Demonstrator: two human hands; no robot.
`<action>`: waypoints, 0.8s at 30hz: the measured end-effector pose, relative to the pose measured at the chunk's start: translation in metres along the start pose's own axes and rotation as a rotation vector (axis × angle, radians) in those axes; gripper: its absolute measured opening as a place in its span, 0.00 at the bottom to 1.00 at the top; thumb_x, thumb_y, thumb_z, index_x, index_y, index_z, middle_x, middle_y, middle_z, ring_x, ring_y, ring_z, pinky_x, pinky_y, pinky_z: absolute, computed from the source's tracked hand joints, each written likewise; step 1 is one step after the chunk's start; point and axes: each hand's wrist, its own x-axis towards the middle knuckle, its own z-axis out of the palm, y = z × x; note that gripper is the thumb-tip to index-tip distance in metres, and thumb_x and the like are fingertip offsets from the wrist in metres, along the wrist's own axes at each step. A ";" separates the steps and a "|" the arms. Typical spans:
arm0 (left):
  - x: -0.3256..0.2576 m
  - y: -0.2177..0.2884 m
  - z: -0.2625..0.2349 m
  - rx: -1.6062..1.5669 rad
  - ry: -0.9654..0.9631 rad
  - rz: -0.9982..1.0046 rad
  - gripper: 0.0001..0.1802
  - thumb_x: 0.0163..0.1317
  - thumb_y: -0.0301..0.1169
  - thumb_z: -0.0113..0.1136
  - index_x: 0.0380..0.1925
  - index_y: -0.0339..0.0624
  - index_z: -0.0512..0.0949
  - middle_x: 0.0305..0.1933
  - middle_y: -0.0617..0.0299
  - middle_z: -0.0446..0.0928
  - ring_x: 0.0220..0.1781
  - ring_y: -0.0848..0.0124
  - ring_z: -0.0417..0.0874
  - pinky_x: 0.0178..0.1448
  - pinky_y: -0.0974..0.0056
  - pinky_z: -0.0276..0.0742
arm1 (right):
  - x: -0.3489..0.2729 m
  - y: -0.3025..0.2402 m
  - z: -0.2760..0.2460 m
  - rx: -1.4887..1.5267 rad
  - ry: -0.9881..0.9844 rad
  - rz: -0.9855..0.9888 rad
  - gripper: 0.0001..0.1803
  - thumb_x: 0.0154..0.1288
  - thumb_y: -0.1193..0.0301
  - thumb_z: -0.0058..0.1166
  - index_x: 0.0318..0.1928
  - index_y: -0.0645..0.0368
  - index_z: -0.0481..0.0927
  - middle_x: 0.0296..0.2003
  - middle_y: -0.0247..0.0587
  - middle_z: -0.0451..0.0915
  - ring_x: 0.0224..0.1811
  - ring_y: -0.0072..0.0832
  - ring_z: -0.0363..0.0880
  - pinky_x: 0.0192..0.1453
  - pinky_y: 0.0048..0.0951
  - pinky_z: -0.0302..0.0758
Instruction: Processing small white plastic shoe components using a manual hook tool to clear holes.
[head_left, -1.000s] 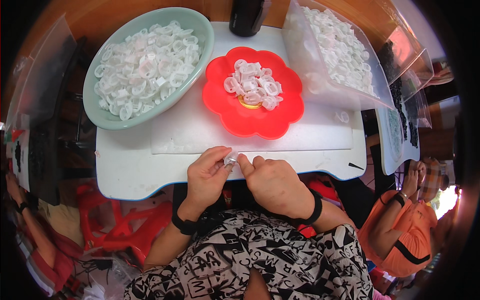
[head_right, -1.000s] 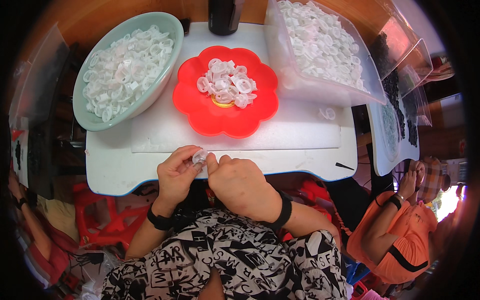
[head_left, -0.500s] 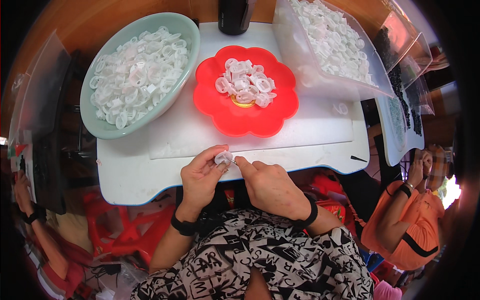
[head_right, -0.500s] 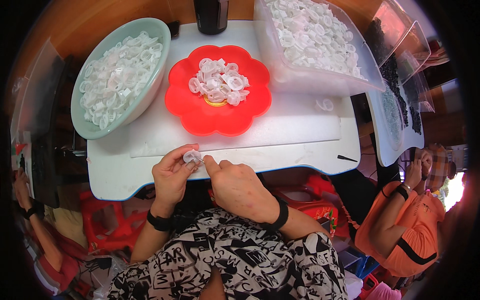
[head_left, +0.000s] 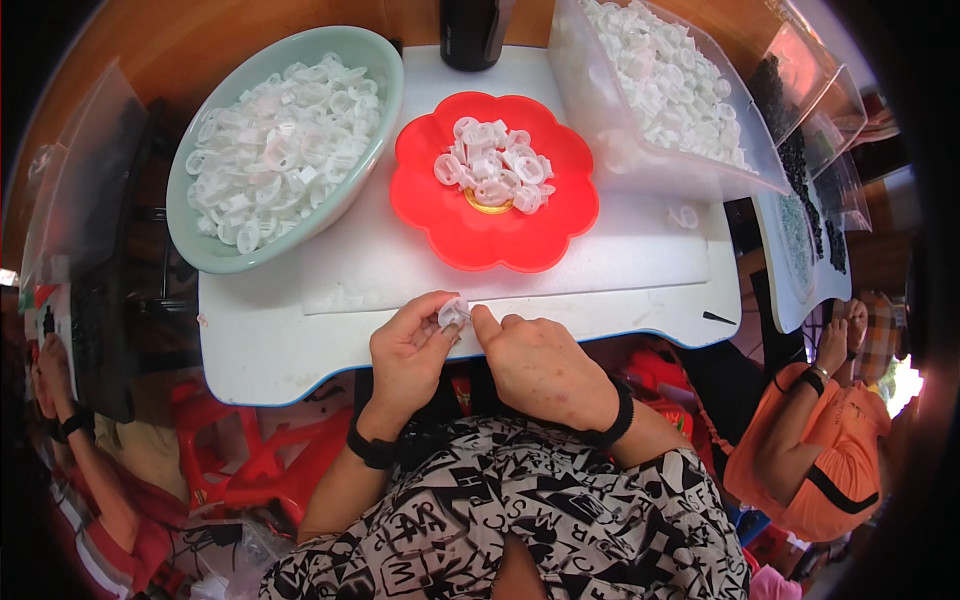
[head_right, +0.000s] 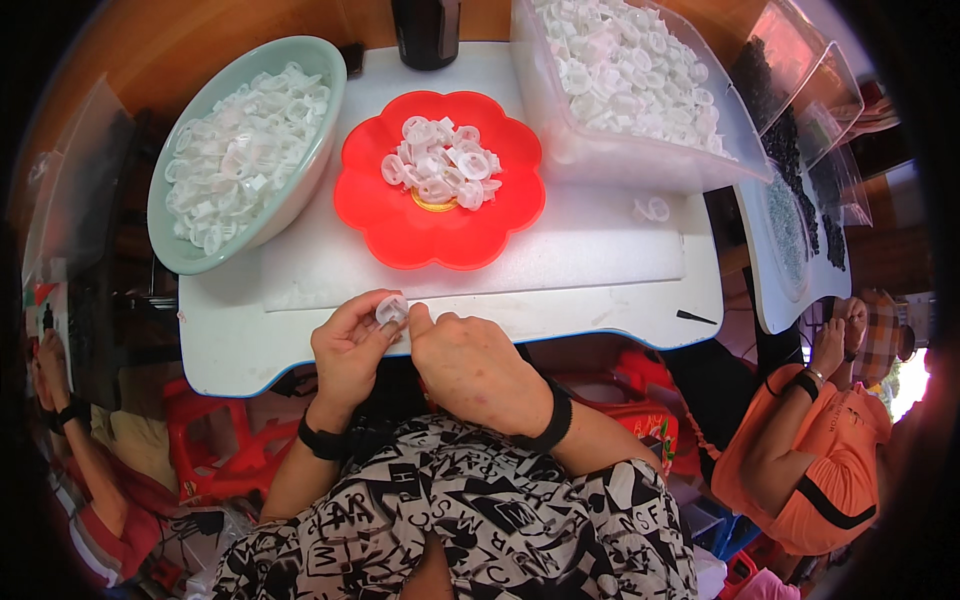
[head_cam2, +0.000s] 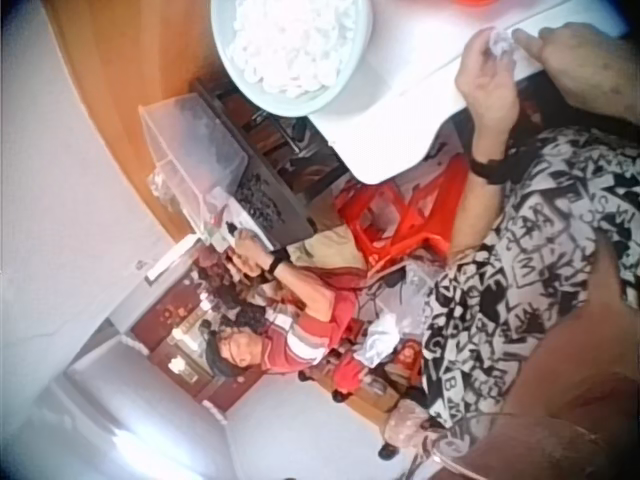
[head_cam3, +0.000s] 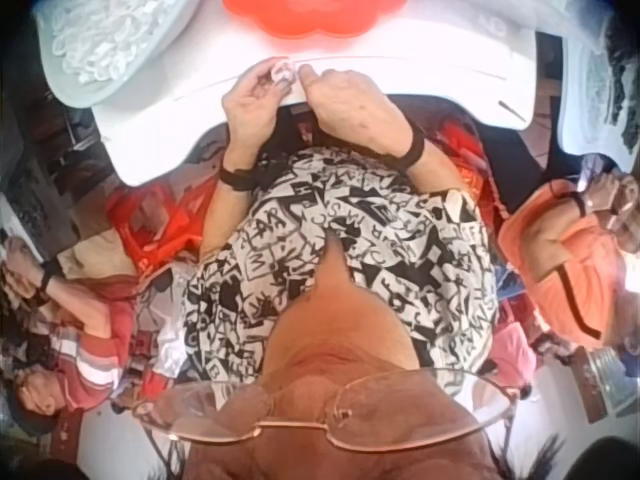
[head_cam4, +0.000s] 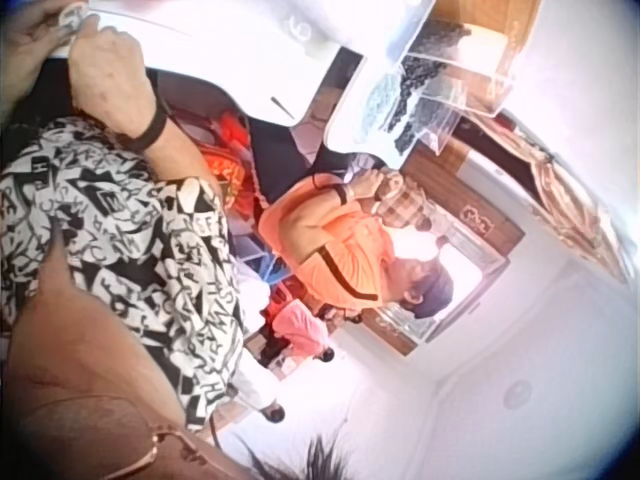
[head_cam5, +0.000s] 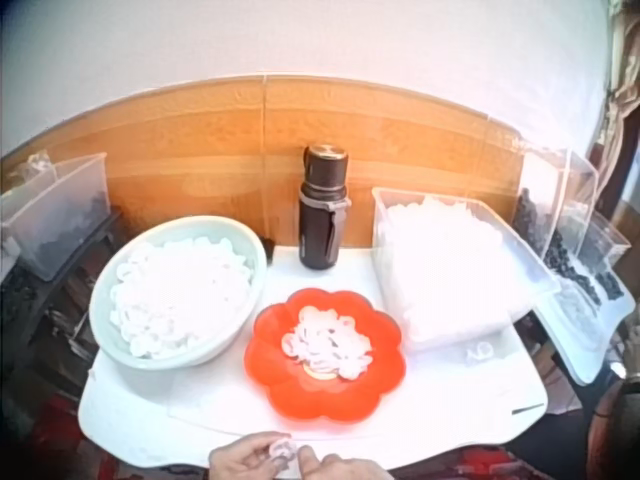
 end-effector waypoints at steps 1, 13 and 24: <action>0.000 -0.001 0.000 0.002 0.000 0.005 0.17 0.59 0.15 0.53 0.49 0.26 0.71 0.46 0.52 0.76 0.45 0.69 0.79 0.50 0.67 0.78 | 0.000 0.002 0.001 0.037 0.026 0.005 0.23 0.50 0.80 0.48 0.50 0.71 0.66 0.24 0.56 0.76 0.26 0.50 0.77 0.32 0.42 0.74; -0.003 -0.003 0.007 -0.070 0.103 0.081 0.20 0.54 0.11 0.56 0.49 0.26 0.70 0.47 0.52 0.76 0.47 0.68 0.79 0.52 0.66 0.78 | -0.016 0.041 0.021 0.478 0.350 0.053 0.17 0.56 0.79 0.45 0.48 0.68 0.71 0.29 0.59 0.77 0.31 0.53 0.77 0.36 0.46 0.73; 0.063 0.153 -0.001 -0.647 0.207 0.324 0.33 0.69 0.35 0.45 0.63 0.28 0.43 0.59 0.37 0.67 0.55 0.53 0.75 0.53 0.64 0.75 | -0.019 0.045 0.033 0.416 0.441 0.012 0.20 0.56 0.80 0.45 0.51 0.66 0.72 0.30 0.58 0.78 0.32 0.50 0.79 0.37 0.38 0.75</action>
